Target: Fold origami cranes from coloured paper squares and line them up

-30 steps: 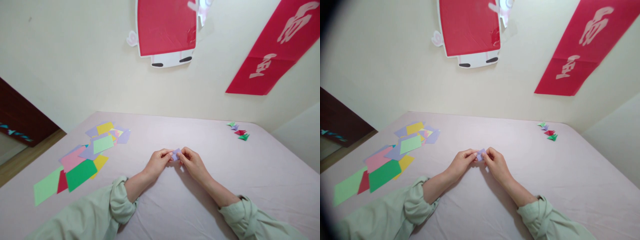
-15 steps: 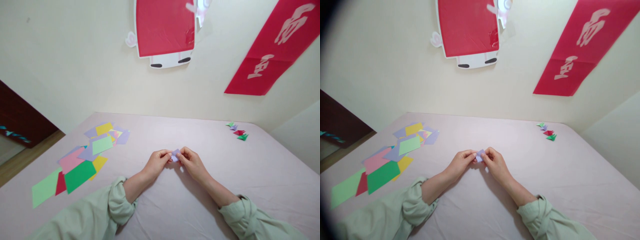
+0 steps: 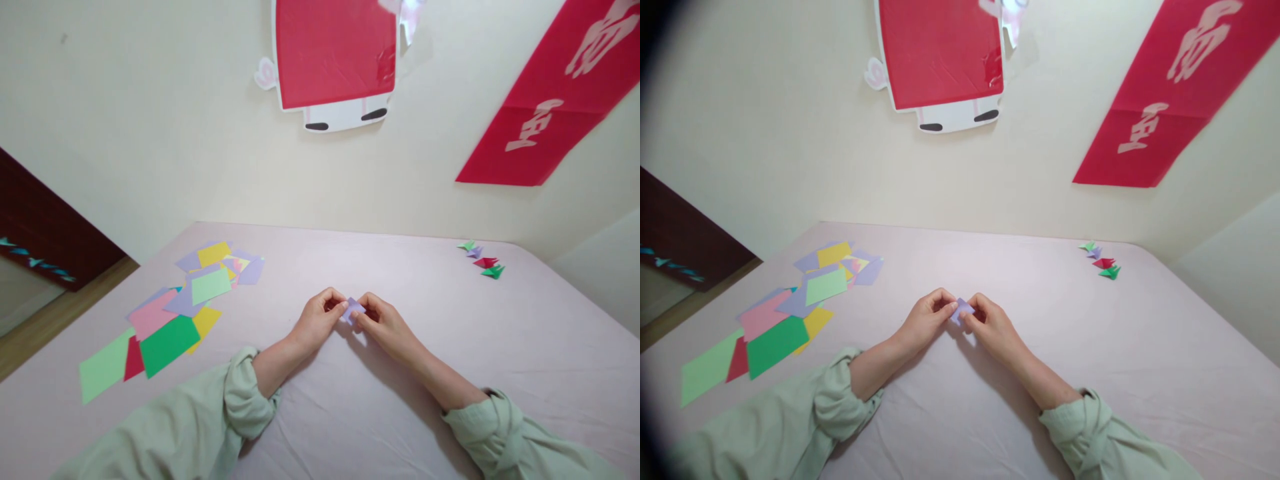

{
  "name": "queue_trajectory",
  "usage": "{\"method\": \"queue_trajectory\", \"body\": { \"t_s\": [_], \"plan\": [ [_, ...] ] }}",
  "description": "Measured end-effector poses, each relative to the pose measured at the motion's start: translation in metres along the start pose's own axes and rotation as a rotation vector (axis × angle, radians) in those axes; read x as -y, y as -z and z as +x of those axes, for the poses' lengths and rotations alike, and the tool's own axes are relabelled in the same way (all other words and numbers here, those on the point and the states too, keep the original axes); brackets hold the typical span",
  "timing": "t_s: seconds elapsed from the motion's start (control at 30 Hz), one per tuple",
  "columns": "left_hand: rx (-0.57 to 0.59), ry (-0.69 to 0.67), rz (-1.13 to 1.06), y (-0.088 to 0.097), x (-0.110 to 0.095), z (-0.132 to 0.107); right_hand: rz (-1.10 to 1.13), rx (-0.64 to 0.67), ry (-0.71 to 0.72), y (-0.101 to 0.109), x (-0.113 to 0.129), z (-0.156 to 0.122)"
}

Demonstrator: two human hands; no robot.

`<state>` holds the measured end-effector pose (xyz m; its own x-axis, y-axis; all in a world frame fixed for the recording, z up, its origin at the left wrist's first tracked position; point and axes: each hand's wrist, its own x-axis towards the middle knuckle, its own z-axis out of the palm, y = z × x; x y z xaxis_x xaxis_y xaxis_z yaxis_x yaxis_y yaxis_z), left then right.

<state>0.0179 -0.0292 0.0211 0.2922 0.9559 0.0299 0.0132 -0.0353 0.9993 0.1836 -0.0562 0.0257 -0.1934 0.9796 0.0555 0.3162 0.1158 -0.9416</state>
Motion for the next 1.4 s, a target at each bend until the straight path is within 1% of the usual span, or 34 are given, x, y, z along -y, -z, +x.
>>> {"method": "queue_trajectory", "body": {
  "t_s": [0.07,0.2,0.3,0.53,0.63,0.8,0.87,0.97,1.17,1.23,1.4],
  "plan": [
    [-0.017,0.009,-0.022,-0.0008,0.0005,-0.001,0.027,-0.004,-0.014,0.0,-0.0012,0.0009],
    [-0.053,0.039,-0.042,-0.002,0.0015,-0.0021,0.106,-0.078,-0.041,-0.0001,-0.0046,0.0035],
    [-0.063,0.053,-0.038,-0.0019,0.0029,-0.0017,0.142,-0.102,-0.036,0.0008,-0.0038,0.005],
    [0.026,0.005,0.022,-0.0016,0.0054,-0.0009,-0.009,-0.146,0.017,0.0036,-0.0006,0.004],
    [0.037,0.002,0.043,-0.002,0.0042,-0.0008,-0.044,-0.165,0.022,0.0024,-0.0008,0.0029],
    [-0.01,0.04,-0.016,-0.0022,0.0057,-0.0002,-0.04,-0.116,0.028,-0.001,-0.0017,0.0013],
    [-0.006,0.042,-0.019,-0.0021,0.0059,-0.0004,-0.06,-0.11,0.036,-0.001,-0.0026,0.0013],
    [0.027,0.031,0.023,-0.002,0.0038,-0.0007,-0.102,-0.102,0.049,0.0005,-0.0039,0.0013],
    [0.121,-0.023,0.071,-0.0001,-0.0003,-0.0007,-0.156,0.005,0.084,0.0001,-0.0031,-0.0002],
    [0.112,-0.026,0.063,0.0002,0.0009,-0.0003,-0.166,0.009,0.076,-0.0007,-0.0025,-0.0001],
    [0.045,-0.004,0.03,-0.0011,0.0036,0.0009,-0.187,-0.001,0.051,-0.0012,-0.0029,0.0006]
  ]
}}
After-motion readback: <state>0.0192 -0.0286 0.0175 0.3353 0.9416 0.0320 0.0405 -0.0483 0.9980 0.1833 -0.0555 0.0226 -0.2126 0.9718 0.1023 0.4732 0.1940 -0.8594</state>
